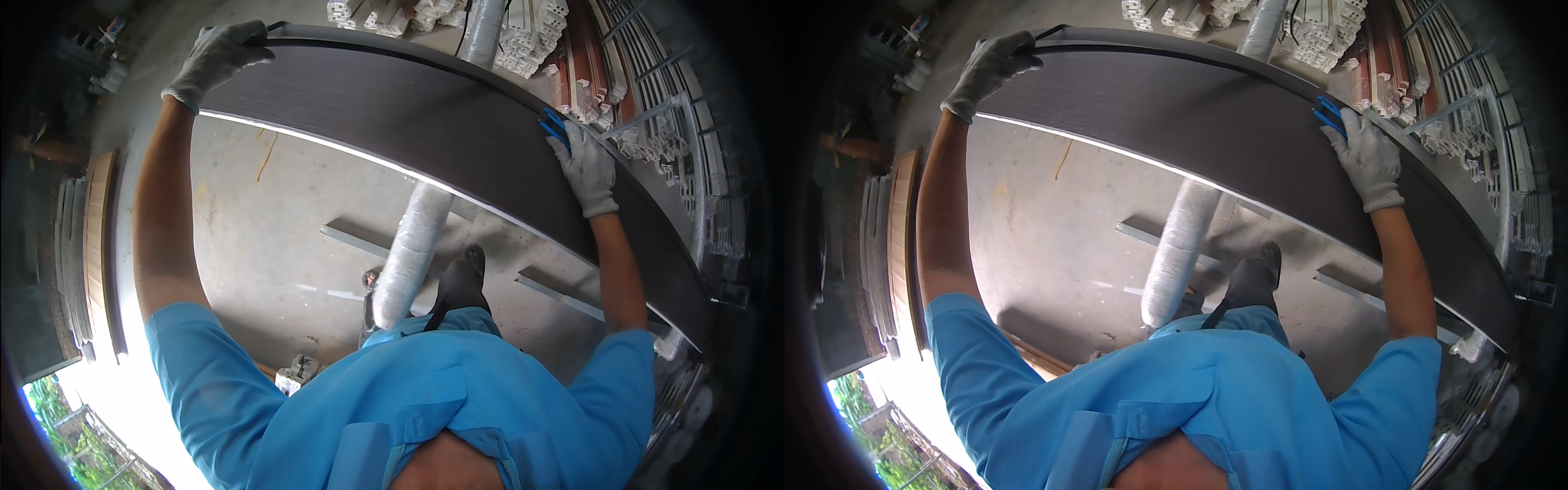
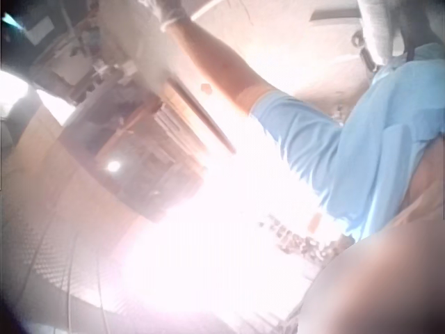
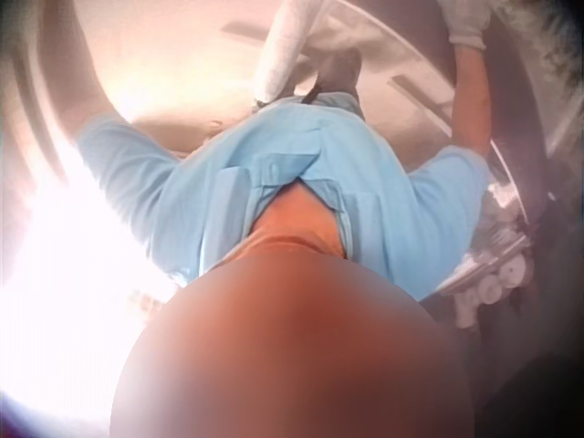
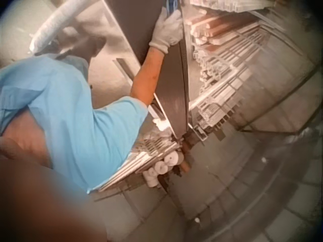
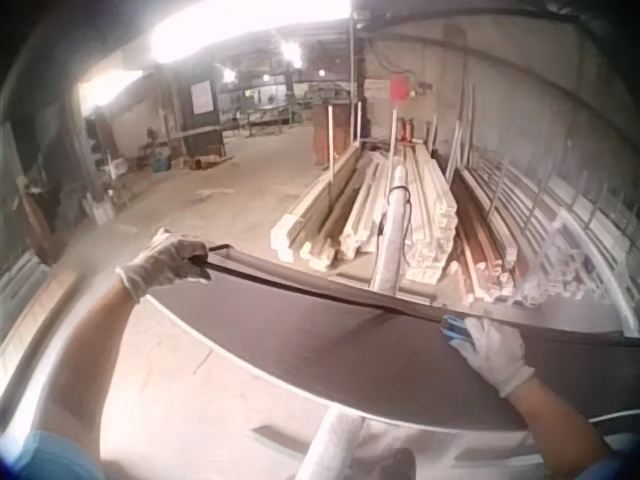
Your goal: The person repeatedly picks up large flat panels, places them on a metal stand, and uses a blue utility knife to trim or score the edges. After trimming, the person stacks the panels on a nearby rack. The cycle repeats with multiple panels.
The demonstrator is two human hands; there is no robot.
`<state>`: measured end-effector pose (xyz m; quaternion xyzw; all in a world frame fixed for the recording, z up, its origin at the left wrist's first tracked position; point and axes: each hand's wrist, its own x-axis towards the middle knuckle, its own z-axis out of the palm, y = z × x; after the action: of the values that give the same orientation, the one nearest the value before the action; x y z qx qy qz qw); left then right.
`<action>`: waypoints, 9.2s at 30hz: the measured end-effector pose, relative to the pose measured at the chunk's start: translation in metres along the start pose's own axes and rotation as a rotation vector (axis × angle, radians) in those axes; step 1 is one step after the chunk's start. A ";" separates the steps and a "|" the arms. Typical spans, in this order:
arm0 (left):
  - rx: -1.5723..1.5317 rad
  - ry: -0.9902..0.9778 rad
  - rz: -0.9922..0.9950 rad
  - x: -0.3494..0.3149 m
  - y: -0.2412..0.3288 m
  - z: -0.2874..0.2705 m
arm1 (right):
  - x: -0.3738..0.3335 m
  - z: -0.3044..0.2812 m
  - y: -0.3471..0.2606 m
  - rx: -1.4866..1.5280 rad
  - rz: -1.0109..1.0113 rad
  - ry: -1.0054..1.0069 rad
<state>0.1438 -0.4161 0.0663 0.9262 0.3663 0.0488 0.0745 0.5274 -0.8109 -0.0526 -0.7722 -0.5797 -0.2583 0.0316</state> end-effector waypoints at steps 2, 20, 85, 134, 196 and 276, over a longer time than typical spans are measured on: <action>0.058 0.088 0.173 -0.001 -0.009 -0.006 | -0.002 0.005 0.001 0.018 0.030 0.026; 0.180 0.316 0.159 0.055 -0.072 0.050 | -0.010 0.003 -0.002 -0.006 0.241 -0.003; -0.555 -0.159 -0.174 0.067 -0.219 0.067 | 0.111 -0.019 -0.059 0.467 -0.067 -0.370; -0.636 -0.244 -0.017 0.065 -0.267 0.053 | 0.258 0.019 -0.218 0.633 -0.353 -0.323; -1.437 0.166 -0.427 0.032 -0.250 0.127 | 0.413 0.045 -0.434 0.549 -0.512 -0.190; -0.388 -0.409 0.823 0.100 -0.057 0.067 | 0.138 -0.061 -0.176 0.688 1.044 -0.039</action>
<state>0.1882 -0.3129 -0.0056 0.9537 -0.0673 -0.0411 0.2903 0.3718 -0.6531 0.0162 -0.9038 -0.1765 0.0066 0.3898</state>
